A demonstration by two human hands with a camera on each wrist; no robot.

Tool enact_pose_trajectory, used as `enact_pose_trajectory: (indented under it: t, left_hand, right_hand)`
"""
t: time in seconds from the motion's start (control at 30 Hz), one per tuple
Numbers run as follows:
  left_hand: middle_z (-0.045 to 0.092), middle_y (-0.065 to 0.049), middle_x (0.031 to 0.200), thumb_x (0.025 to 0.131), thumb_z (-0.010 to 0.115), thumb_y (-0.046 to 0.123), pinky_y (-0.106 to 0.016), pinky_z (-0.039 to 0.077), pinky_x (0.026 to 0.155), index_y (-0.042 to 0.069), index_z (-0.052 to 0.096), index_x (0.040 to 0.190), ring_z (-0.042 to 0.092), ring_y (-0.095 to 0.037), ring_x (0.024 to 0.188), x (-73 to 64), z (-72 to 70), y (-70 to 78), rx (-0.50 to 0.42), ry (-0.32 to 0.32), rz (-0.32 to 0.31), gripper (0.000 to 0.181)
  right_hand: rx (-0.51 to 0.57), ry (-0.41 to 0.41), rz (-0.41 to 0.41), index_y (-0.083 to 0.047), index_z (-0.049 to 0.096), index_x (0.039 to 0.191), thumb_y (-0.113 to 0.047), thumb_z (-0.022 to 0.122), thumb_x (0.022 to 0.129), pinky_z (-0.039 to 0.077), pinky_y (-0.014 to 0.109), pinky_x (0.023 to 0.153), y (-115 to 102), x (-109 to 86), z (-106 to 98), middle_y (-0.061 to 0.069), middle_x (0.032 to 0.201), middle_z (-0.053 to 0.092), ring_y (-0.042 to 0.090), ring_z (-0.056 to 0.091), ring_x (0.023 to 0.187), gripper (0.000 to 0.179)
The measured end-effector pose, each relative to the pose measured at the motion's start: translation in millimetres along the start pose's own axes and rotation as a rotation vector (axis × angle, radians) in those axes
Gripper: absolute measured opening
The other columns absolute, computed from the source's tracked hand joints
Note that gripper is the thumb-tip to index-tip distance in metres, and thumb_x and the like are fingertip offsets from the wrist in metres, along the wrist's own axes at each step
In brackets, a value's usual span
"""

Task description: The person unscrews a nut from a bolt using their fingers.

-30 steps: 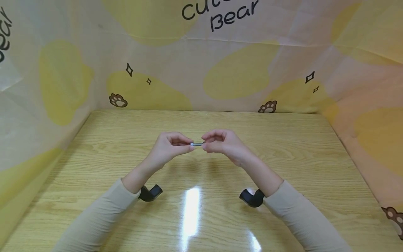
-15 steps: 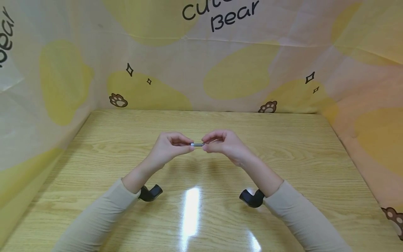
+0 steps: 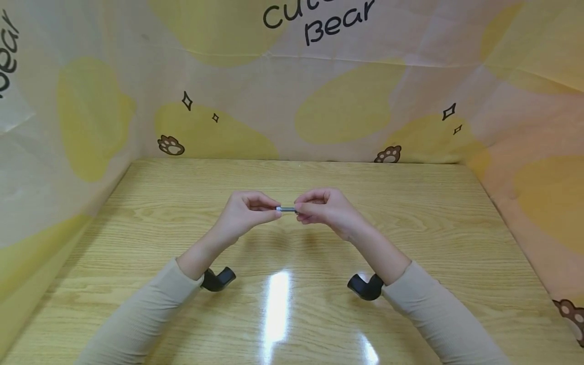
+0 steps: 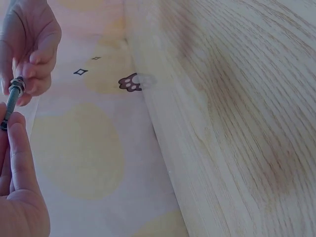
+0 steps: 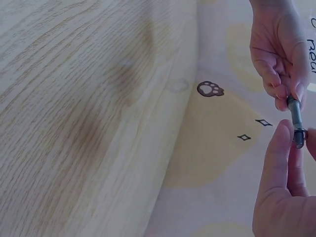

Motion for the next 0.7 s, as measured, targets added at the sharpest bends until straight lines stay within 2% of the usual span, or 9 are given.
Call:
enact_pose_trajectory:
  t: [0.17, 0.27, 0.43, 0.5, 0.7]
  left_hand:
    - [0.069, -0.009, 0.089, 0.079, 0.074, 0.008, -0.034, 0.055, 0.076, 0.0, 0.07, 0.093, 0.067, -0.021, 0.079, -0.3, -0.2, -1.1, -0.007, -0.007, 0.01, 0.016]
    - [0.069, -0.009, 0.09, 0.08, 0.074, 0.008, -0.034, 0.055, 0.076, 0.0, 0.07, 0.093, 0.067, -0.021, 0.079, -0.7, 0.1, -0.6, -0.009, -0.006, 0.007, 0.016]
    - [0.069, -0.008, 0.089, 0.08, 0.074, 0.011, -0.034, 0.055, 0.075, 0.001, 0.07, 0.093, 0.067, -0.021, 0.08, -0.8, 0.5, -0.4, 0.005, -0.004, -0.003, 0.018]
    - [0.069, -0.008, 0.089, 0.08, 0.074, 0.011, -0.034, 0.055, 0.075, 0.001, 0.07, 0.093, 0.067, -0.021, 0.08, -0.7, 0.4, -0.7, 0.005, -0.005, -0.002, 0.017]
    - [0.069, -0.009, 0.09, 0.08, 0.073, 0.008, -0.034, 0.054, 0.076, 0.0, 0.07, 0.093, 0.067, -0.021, 0.08, 0.3, -0.2, -2.8, -0.007, -0.01, 0.005, 0.016]
  right_hand:
    - [-0.06, 0.015, -0.017, -0.004, 0.064, 0.094, 0.007, 0.066, 0.079, 0.052, 0.027, 0.079, 1.6, -0.1, -0.7, 0.0, 0.083, 0.066, 0.012, 0.064, 0.077, 0.019]
    - [-0.046, 0.013, -0.004, -0.003, 0.063, 0.096, 0.005, 0.063, 0.083, 0.053, 0.027, 0.078, 1.1, -0.4, -0.1, 0.002, 0.085, 0.066, 0.013, 0.064, 0.078, 0.015]
    - [0.003, 0.004, 0.027, -0.007, 0.065, 0.09, -0.003, 0.056, 0.091, 0.055, 0.028, 0.072, 0.2, -0.3, 1.2, 0.005, 0.082, 0.066, 0.014, 0.066, 0.073, 0.01]
    - [-0.002, 0.003, 0.024, -0.008, 0.066, 0.088, -0.002, 0.057, 0.09, 0.055, 0.028, 0.072, 0.4, -0.2, 1.4, 0.004, 0.081, 0.066, 0.014, 0.066, 0.072, 0.011]
    - [-0.045, 0.002, -0.016, 0.001, 0.062, 0.097, 0.007, 0.063, 0.082, 0.052, 0.027, 0.08, 0.1, -0.3, 0.3, 0.002, 0.085, 0.066, 0.013, 0.064, 0.079, 0.017]
Point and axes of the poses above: each hand's wrist, its own x-axis towards the middle knuckle, its own z-axis out of the palm, y = z × x, the point moved 1 cm from there along x, towards the middle knuckle
